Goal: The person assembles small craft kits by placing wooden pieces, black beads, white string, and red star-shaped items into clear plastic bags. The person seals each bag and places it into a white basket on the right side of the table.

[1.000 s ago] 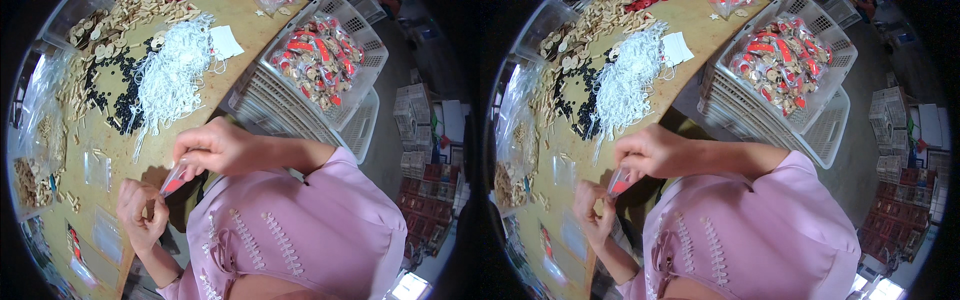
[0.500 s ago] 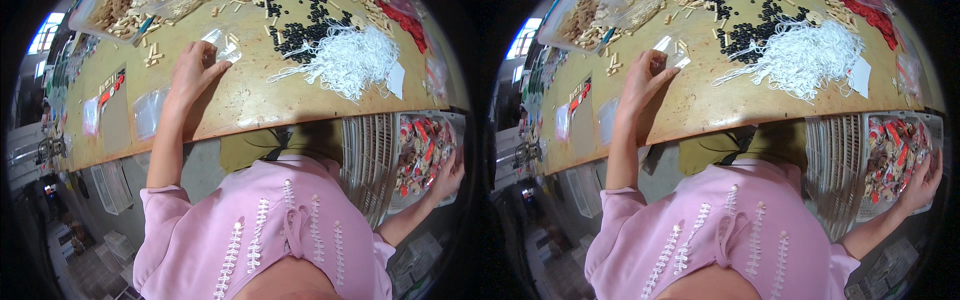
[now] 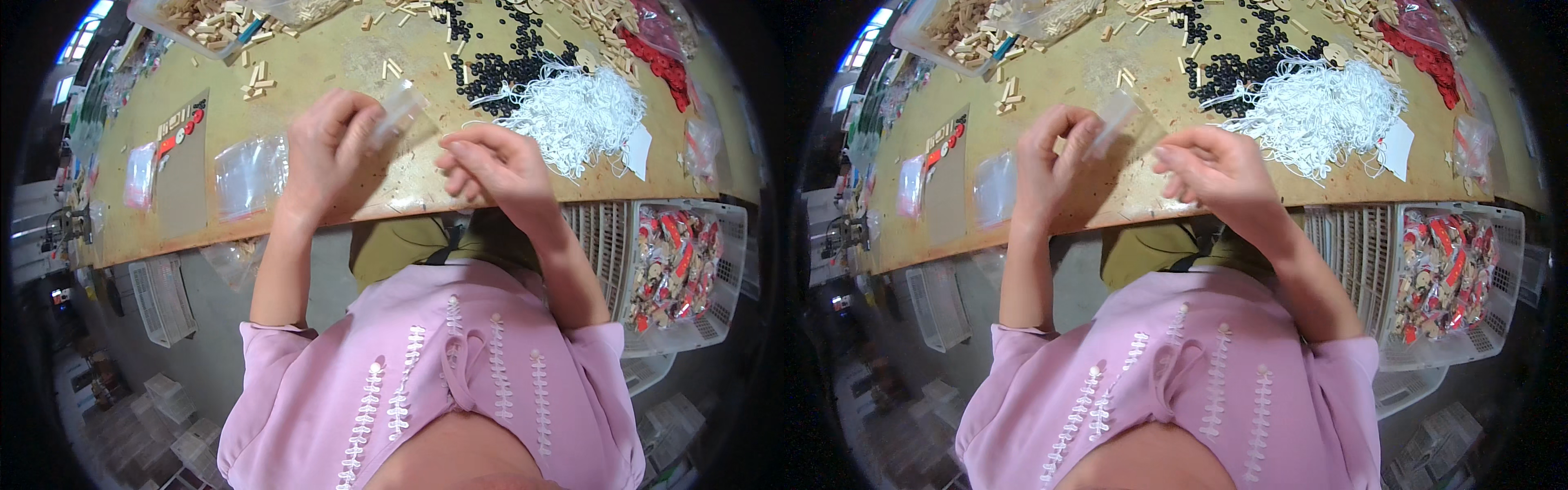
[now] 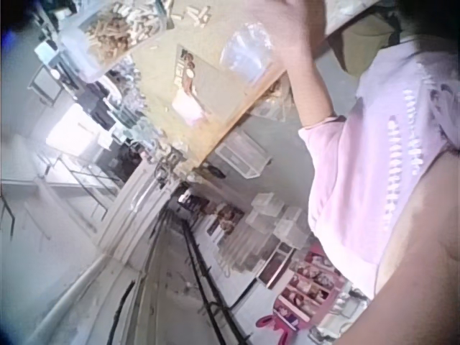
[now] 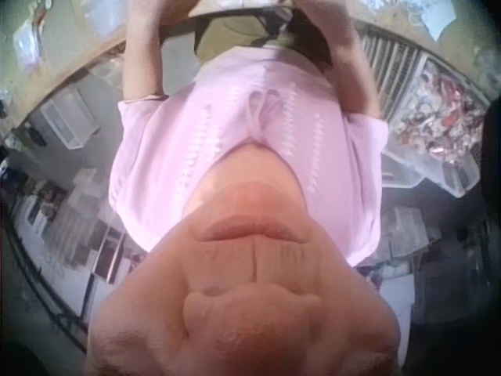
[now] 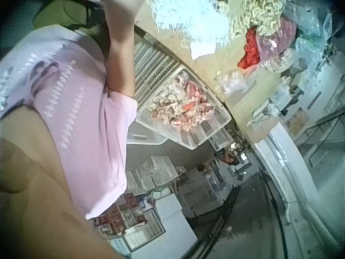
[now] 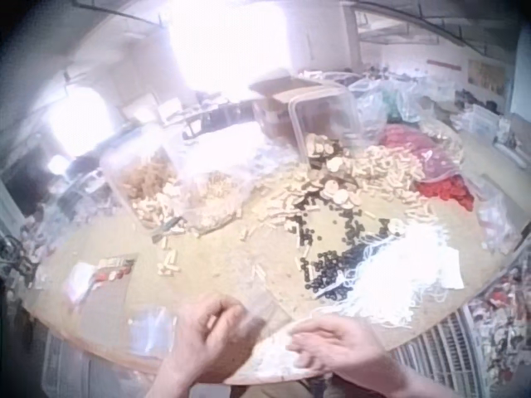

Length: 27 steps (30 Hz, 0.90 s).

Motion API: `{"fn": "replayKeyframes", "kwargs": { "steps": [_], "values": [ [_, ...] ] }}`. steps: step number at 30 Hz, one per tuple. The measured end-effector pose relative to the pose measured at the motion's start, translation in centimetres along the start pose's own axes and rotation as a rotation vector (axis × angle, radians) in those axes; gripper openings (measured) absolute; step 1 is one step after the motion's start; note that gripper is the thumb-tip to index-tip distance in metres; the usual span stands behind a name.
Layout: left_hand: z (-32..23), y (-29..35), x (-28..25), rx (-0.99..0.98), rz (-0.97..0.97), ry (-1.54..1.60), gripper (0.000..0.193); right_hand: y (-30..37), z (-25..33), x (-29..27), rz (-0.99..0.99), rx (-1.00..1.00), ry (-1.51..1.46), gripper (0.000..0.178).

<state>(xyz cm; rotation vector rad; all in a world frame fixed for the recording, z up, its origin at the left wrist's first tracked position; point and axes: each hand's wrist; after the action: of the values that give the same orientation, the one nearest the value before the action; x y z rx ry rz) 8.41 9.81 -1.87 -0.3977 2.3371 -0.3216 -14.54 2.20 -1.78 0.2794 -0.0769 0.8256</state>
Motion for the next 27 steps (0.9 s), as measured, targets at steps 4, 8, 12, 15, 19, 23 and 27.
{"fn": "replayKeyframes", "kwargs": {
  "steps": [4,8,12,15,19,23,27],
  "values": [
    [-2.1,1.5,0.9,0.165,0.065,-0.042,0.006,-1.3,-0.2,0.5,0.174,0.042,-0.040,0.020],
    [-1.3,2.4,1.5,0.135,0.052,0.033,0.006,-0.8,-1.1,0.6,0.188,0.070,-0.076,0.018],
    [-2.6,2.6,1.8,0.055,0.078,0.241,0.010,-0.5,-1.5,0.6,0.097,0.060,-0.150,0.016],
    [-2.6,3.1,2.2,0.107,0.112,0.227,0.013,-0.4,-1.2,1.5,0.087,-0.005,-0.279,0.016],
    [-2.5,3.4,2.4,0.118,0.055,0.107,0.007,-0.3,-0.9,1.7,0.022,0.008,-0.049,0.017],
    [-2.5,3.8,3.2,0.014,0.018,0.061,0.005,0.0,-1.0,2.1,0.023,0.046,0.078,0.016],
    [-3.0,3.5,3.2,0.015,-0.058,0.030,0.006,0.6,-1.1,2.0,0.029,0.090,0.028,0.020]
  ]
}}
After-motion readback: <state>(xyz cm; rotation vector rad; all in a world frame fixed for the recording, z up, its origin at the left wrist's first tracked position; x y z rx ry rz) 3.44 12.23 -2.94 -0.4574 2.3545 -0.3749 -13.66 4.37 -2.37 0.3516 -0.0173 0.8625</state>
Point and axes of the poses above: each hand's wrist, its own y-axis away from the middle knuckle, its own x-axis out of the palm, z = x × y, and after that the axes turned 4 degrees about z, right-handed
